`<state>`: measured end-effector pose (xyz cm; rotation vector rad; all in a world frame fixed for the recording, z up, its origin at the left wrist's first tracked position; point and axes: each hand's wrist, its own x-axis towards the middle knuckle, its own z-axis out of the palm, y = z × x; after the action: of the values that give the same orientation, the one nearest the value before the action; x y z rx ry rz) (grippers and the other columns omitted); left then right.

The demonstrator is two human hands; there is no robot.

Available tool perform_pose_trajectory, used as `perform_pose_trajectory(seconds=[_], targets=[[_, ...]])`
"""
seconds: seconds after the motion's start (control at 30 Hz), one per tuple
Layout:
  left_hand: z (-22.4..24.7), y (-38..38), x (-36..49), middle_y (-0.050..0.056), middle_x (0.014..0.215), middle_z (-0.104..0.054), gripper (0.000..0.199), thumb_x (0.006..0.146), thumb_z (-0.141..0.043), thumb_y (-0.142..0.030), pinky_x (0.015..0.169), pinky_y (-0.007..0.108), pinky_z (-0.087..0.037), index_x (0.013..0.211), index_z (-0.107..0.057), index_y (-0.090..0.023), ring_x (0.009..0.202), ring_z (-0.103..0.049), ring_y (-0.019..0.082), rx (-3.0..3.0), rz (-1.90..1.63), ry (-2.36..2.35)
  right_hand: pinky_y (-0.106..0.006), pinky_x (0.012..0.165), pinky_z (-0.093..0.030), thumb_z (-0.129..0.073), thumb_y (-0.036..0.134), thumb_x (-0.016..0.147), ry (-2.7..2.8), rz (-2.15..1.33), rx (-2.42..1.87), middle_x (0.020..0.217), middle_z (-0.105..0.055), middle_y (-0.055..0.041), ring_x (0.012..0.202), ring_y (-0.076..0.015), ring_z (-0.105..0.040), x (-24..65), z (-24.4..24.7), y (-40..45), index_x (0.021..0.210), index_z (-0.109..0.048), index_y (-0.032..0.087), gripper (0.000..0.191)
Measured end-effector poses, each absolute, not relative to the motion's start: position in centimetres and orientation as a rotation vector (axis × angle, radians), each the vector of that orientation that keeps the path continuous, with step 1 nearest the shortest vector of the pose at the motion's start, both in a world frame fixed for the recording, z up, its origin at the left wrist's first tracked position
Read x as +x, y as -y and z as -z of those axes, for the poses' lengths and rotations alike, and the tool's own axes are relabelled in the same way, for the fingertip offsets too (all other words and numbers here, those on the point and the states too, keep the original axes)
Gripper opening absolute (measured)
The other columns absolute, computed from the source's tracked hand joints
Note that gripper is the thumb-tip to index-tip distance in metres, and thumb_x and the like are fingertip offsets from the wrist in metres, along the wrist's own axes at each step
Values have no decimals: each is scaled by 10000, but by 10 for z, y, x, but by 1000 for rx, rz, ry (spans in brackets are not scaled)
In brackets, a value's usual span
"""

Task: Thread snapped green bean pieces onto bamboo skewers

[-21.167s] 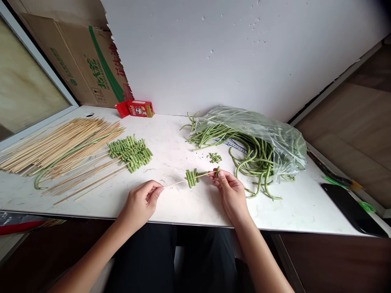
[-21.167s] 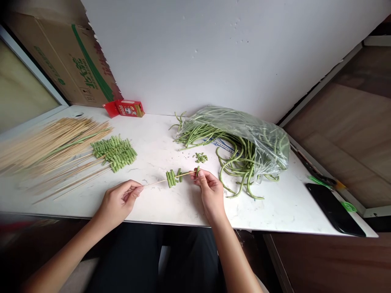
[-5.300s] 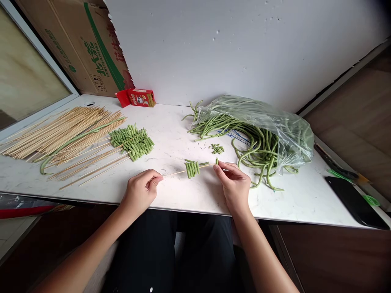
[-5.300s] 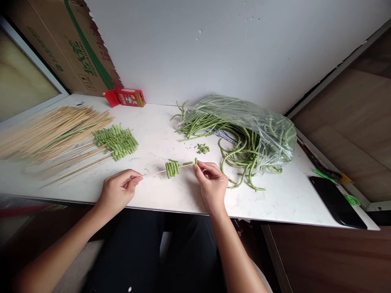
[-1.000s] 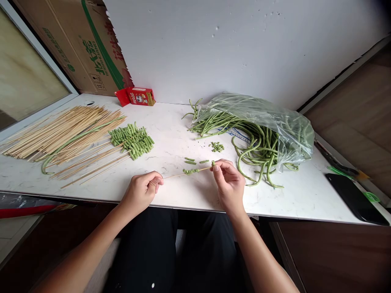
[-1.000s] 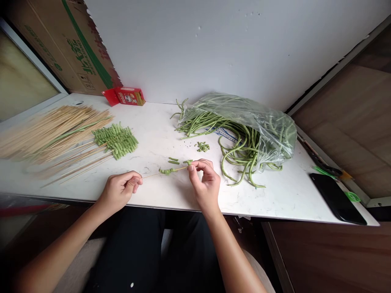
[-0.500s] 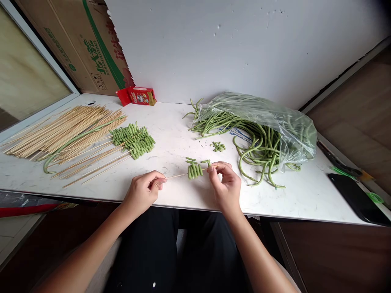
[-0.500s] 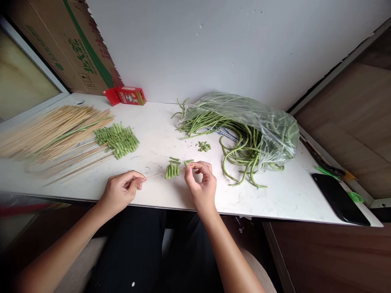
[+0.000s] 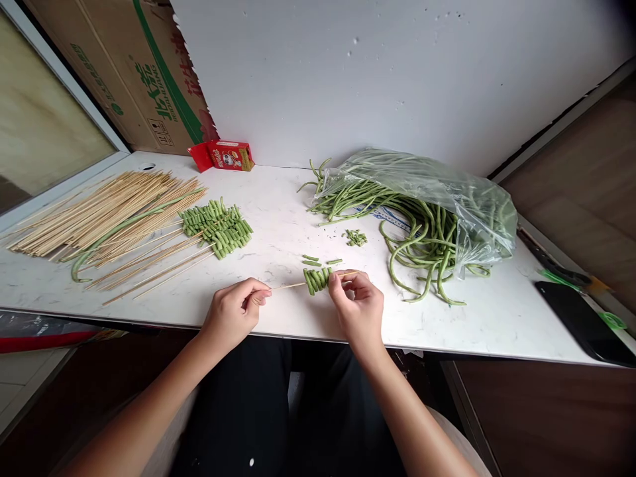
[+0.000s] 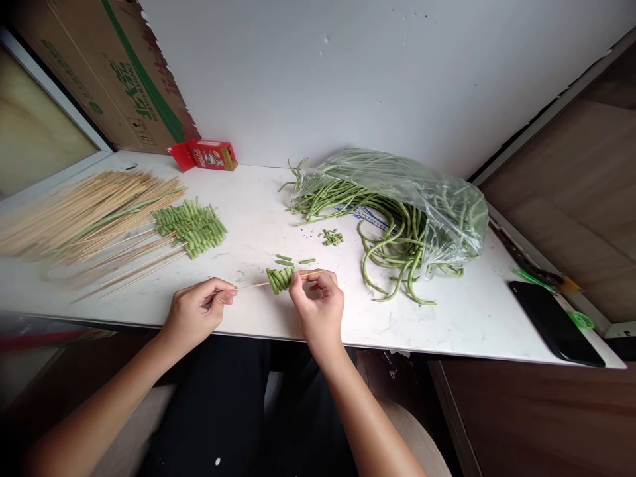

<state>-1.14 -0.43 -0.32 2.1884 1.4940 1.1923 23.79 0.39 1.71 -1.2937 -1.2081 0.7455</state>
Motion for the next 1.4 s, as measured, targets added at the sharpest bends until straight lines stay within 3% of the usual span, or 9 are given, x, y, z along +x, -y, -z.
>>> perform_pose_trajectory(seconds=[0.2, 0.4, 0.5, 0.67, 0.87, 1.07, 1.23, 1.33, 1.4], targets=[[2, 3, -10, -10, 707, -720, 190, 1014, -553, -175, 640, 231, -512, 897, -701, -198, 628, -679, 126, 2175, -1183, -1511, -403, 822, -520, -747, 479, 934, 1206, -825, -1251, 1004, -767, -95, 972, -267, -677, 240, -12, -6, 858, -739, 235, 256], [0, 2, -9, -27, 687, -685, 186, 1035, -555, -200, 643, 219, -502, 901, -684, -198, 602, -646, 110, 2159, -1169, -1521, -452, 973, -493, -607, 440, 992, 1242, -782, -1182, 1090, -779, -99, 1133, -302, -674, 256, -20, -10, 981, -780, 230, 272], [0, 2, -9, -26, 691, -692, 186, 1036, -556, -212, 646, 216, -503, 902, -684, -197, 616, -657, 113, 2145, -1192, -1526, -451, 924, -510, -610, 399, 960, 1195, -756, -1342, 1110, -780, -109, 1066, -300, -687, 264, -21, -15, 1027, -781, 209, 264], [-2, 0, -9, -26, 682, -682, 206, 1039, -561, -266, 621, 221, -485, 892, -686, -193, 594, -639, 112, 2061, -1207, -1571, -504, 978, -506, -622, 310, 939, 1553, -444, -1489, 1168, -768, -104, 1146, -330, -611, 276, -18, -21, 1150, -748, 234, 257], [-2, -1, -10, -21, 683, -672, 221, 1041, -559, -309, 631, 227, -490, 900, -681, -190, 609, -650, 119, 1938, -1216, -1588, -583, 1069, -464, -549, 192, 977, 1908, -208, -1491, 1284, -745, -124, 1290, -373, -515, 283, -14, -39, 1433, -592, 242, 461], [-2, -3, -10, -19, 670, -663, 244, 1041, -553, -332, 622, 228, -486, 883, -672, -190, 597, -643, 122, 1897, -1229, -1565, -568, 939, -493, -634, 292, 994, 2081, -60, -1583, 1098, -748, -163, 1119, -405, -538, 281, -19, -62, 1028, -797, 240, 174], [-4, -4, -9, -19, 659, -651, 257, 1043, -540, -333, 608, 229, -480, 864, -660, -193, 580, -626, 121, 1891, -1210, -1558, -519, 896, -513, -704, 454, 963, 1738, -378, -1500, 1039, -776, -133, 1007, -347, -613, 287, -17, -62, 966, -792, 237, 234], [-5, -3, -9, -19, 660, -652, 257, 1043, -538, -334, 603, 232, -475, 866, -662, -195, 575, -619, 122, 1899, -1199, -1562, -433, 780, -528, -805, 557, 867, 1347, -817, -1402, 1051, -790, -125, 915, -297, -680, 289, -14, -56, 1066, -790, 219, 393], [-5, -2, -9, -17, 666, -658, 252, 1043, -539, -329, 604, 232, -474, 871, -669, -198, 584, -623, 125, 1921, -1179, -1555, -402, 789, -526, -859, 547, 822, 1155, -1005, -1271, 1053, -798, -113, 954, -285, -702, 288, -12, -51, 1131, -790, 221, 455]])
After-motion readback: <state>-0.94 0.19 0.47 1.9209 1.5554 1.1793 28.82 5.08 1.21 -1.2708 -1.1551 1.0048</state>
